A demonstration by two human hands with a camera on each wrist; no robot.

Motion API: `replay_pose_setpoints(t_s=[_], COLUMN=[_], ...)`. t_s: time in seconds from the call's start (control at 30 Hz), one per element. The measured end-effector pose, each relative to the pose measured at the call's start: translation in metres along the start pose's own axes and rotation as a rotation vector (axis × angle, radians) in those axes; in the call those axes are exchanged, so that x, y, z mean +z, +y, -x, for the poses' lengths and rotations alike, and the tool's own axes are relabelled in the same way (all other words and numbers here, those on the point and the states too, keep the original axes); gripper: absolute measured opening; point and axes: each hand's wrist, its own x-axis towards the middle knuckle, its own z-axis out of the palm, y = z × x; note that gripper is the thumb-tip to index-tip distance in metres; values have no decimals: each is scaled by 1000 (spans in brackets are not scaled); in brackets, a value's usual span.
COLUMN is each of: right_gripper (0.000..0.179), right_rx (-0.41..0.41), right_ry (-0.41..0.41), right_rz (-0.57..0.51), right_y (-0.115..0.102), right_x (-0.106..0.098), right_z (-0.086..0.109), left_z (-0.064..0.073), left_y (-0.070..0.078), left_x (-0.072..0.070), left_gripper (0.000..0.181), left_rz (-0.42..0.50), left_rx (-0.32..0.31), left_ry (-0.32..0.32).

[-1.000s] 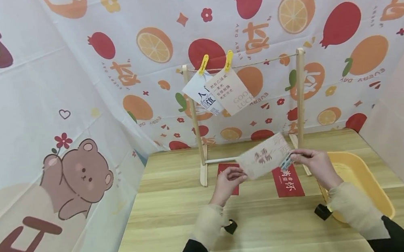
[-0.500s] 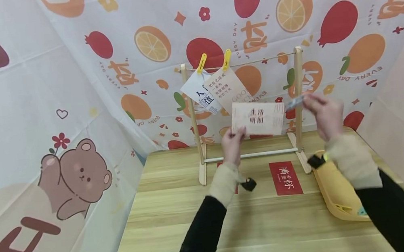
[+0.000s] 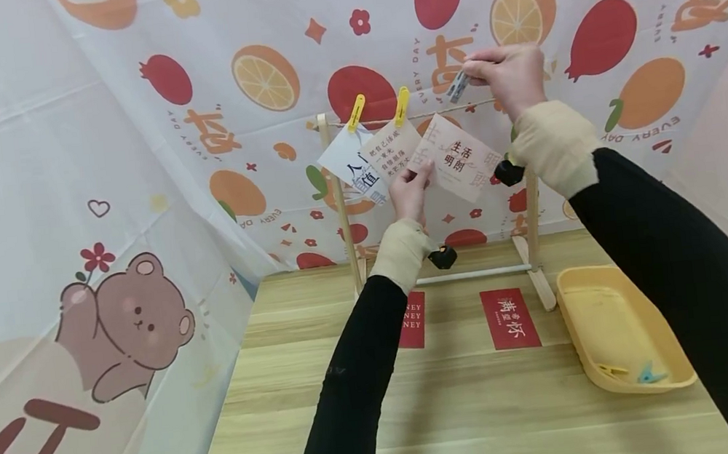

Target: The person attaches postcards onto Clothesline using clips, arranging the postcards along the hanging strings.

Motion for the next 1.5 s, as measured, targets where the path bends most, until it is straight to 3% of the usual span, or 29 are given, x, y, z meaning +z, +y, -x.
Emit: replay_pose_setpoints(t_s=[0.2,0.33,0.63,0.8,0.93,1.0,1.07,1.13,1.27,1.33,1.4,1.5], right_gripper=[27,26,27,31,43,51,53,46,23,17,14,7], right_rx=[8,40,3,17,14,4,-44,-143,-345,-385,-349,-209], right_ry=[-39,-38,-119,-244,-355,-363,-322,-269,-232,-290,-405,-662], right_rz=[307,339,400,518,619,615,583,544,627,731,815,938], right_y=[10,19,34,30,25,24,25,30,64,94,130,187], right_x=[23,29,36,34,33,31,24,12,-32,-62,-97,-155], right_z=[-11,-13,-12,-15,-16,-11,1,18,55,72,88,115], left_z=[-5,-3,1,-1,-1,4,13,26,64,89,117,162], left_y=[1,0,-2,-1,0,-2,-9,-23,-68,-96,-126,-164], left_x=[0,-1,-3,0,0,0,-1,-3,-5,-1,5,19], left_gripper=[20,19,19,18,21,26,31,32,27,23,18,13], left_rz=[-18,-22,-51,-50,-40,-30,-14,3,46,11,-61,-204], left_rx=[-21,-40,-41,-38,-35,-36,-54,-79,-168,-224,-283,-379], left_ry=[34,57,84,99,162,202,223,218,132,78,19,-68])
